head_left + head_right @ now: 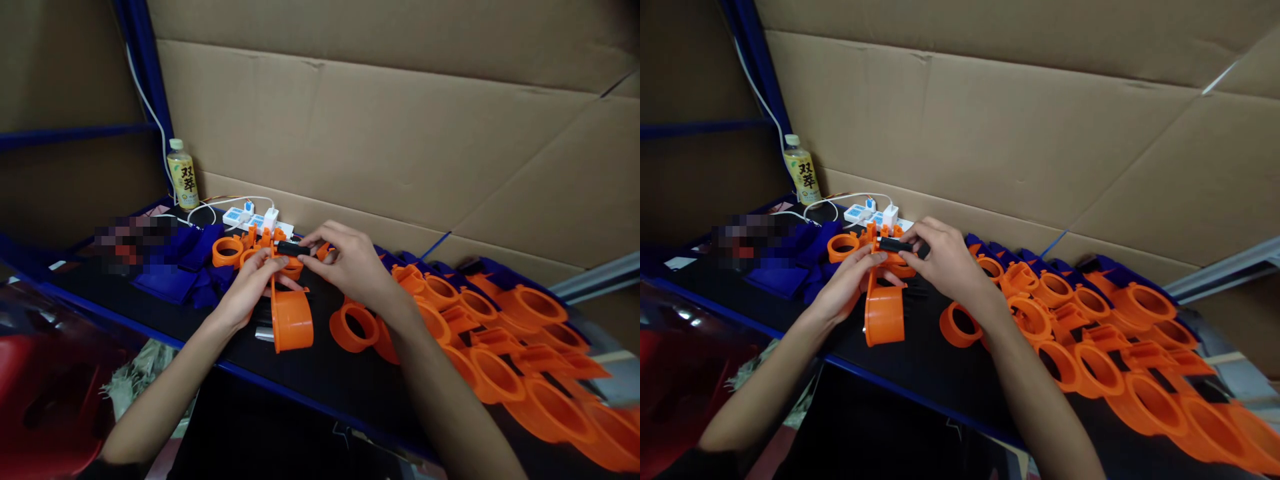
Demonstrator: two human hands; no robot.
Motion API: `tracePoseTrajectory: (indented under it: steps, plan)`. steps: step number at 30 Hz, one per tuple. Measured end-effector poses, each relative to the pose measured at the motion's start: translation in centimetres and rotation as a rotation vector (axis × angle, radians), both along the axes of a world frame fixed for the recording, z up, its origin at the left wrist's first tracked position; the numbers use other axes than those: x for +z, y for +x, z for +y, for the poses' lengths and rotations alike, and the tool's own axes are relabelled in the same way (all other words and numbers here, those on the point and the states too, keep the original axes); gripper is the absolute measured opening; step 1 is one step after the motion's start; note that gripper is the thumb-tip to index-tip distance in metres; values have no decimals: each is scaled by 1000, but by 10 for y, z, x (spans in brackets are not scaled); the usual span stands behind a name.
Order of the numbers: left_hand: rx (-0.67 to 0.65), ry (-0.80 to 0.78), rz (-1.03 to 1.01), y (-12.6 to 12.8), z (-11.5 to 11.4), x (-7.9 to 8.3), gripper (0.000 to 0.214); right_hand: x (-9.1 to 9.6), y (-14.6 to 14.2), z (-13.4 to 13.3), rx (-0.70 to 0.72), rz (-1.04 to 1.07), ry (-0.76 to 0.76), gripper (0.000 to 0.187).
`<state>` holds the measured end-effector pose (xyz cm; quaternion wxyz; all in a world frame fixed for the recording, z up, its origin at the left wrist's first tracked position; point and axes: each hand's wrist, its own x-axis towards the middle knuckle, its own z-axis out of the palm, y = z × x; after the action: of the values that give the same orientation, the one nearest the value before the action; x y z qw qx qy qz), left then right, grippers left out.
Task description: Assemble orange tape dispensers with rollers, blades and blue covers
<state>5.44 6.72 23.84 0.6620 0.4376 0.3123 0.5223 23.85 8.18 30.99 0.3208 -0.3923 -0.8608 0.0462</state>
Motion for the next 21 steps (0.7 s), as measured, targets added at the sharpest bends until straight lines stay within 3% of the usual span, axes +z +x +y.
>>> tracePoseTrajectory:
  steps: [10, 21]
  plan:
    - [86, 32, 18, 2, -2, 2, 34, -23, -13, 0, -5, 36, 134, 16]
    - [106, 70, 36, 5, -1, -7, 33, -29, -29, -11, 3, 96, 263, 17]
